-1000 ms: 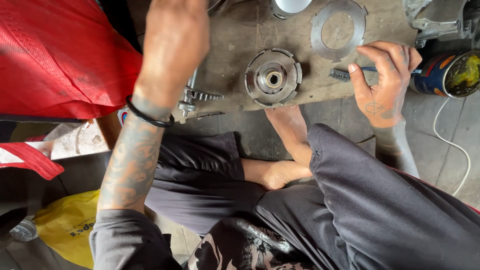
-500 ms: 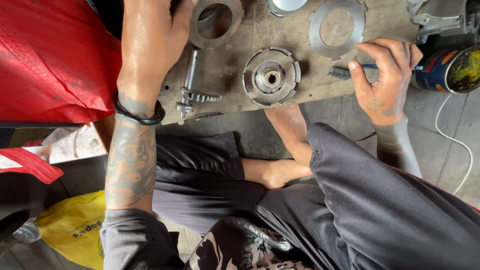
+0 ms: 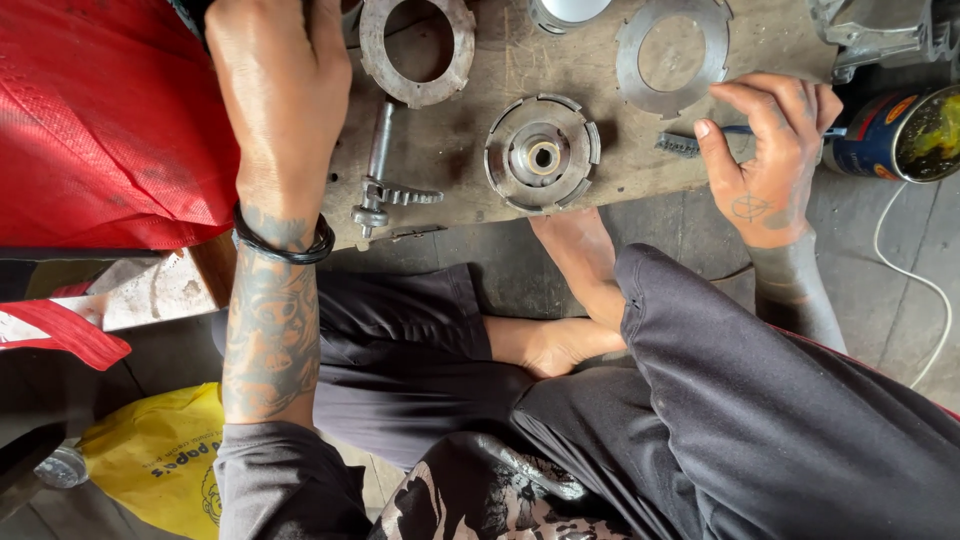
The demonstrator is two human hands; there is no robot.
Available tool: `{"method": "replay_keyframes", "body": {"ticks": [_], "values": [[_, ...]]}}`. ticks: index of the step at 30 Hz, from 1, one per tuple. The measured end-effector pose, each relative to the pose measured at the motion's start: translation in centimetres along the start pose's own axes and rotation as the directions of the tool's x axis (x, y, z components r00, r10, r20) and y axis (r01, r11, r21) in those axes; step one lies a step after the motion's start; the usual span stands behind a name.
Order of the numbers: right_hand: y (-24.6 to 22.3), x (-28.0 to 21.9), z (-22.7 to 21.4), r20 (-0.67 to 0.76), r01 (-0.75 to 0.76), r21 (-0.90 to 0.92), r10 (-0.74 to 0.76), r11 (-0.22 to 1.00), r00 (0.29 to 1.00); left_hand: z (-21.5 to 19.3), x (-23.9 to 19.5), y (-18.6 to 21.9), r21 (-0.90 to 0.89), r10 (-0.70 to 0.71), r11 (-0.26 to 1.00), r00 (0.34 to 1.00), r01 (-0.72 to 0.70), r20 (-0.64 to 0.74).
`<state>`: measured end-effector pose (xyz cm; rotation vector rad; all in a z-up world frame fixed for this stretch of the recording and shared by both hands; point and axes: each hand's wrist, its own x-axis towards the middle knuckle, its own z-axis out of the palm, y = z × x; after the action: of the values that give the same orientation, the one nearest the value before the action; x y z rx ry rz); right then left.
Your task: Cleaning and inspecting motorcycle clutch plates and hub using a brush
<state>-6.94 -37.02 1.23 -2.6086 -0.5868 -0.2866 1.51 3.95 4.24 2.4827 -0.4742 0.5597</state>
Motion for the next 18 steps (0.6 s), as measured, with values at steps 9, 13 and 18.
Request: {"method": "replay_keyframes", "body": {"ticks": [9,13,18], "values": [[-0.3,0.2,-0.1,-0.005,0.007,0.004,-0.007,1.0,1.0,-3.0,0.9,3.1,-0.13,-0.096,0.988,0.988,0.08,-0.121],[-0.9,0.5,-0.3,-0.023,0.005,0.054,-0.003,0.999,1.0,-4.8,1.3,6.1,-0.464,-0.22,0.864,0.976,0.194,-0.002],[-2.5,0.6,-0.9,-0.057,-0.036,0.169,0.046,0.985,0.997,-4.8,-0.6,9.1,-0.657,-0.334,0.651,0.921,0.38,0.203]]}}
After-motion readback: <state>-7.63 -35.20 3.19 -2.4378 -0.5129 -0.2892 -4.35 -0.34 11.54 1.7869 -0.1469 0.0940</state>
